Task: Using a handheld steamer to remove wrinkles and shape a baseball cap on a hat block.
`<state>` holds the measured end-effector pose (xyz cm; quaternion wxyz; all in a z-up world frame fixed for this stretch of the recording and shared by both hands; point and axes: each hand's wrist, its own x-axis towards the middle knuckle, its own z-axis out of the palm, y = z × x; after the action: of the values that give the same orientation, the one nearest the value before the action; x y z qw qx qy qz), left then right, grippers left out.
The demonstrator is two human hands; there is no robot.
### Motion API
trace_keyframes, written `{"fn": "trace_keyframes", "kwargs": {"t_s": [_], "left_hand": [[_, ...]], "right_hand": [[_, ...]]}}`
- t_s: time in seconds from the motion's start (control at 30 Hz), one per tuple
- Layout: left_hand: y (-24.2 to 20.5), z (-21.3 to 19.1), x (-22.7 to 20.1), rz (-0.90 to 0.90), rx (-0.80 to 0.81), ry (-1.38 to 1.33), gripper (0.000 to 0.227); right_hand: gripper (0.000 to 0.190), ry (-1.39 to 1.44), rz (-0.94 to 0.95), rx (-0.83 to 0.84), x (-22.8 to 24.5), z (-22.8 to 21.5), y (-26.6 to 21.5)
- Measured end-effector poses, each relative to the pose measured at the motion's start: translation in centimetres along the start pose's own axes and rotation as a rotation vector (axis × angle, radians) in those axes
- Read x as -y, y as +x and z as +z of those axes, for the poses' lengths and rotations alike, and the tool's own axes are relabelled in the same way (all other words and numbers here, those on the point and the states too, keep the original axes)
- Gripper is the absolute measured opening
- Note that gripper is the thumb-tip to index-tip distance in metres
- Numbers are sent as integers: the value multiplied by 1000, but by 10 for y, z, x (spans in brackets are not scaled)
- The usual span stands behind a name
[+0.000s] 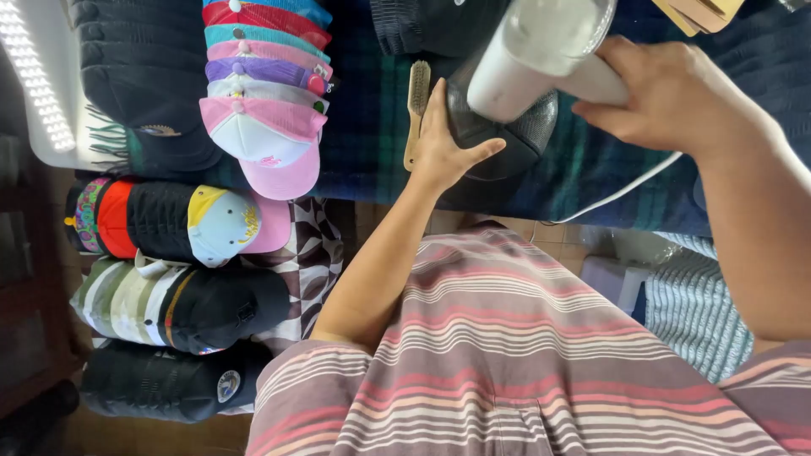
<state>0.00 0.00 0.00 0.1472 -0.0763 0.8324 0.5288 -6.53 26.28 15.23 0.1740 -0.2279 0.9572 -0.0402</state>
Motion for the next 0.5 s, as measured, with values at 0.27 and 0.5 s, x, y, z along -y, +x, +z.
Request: {"fn": "trace_keyframes", "kwargs": {"t_s": [0.27, 0.5], "left_hand": [[2, 2, 4, 5, -24, -64, 133], [1, -4, -1, 86, 21, 40, 132]], "right_hand": [[69, -138, -20, 63, 17, 2, 30], [71, 79, 214, 2, 48, -14, -9]]}}
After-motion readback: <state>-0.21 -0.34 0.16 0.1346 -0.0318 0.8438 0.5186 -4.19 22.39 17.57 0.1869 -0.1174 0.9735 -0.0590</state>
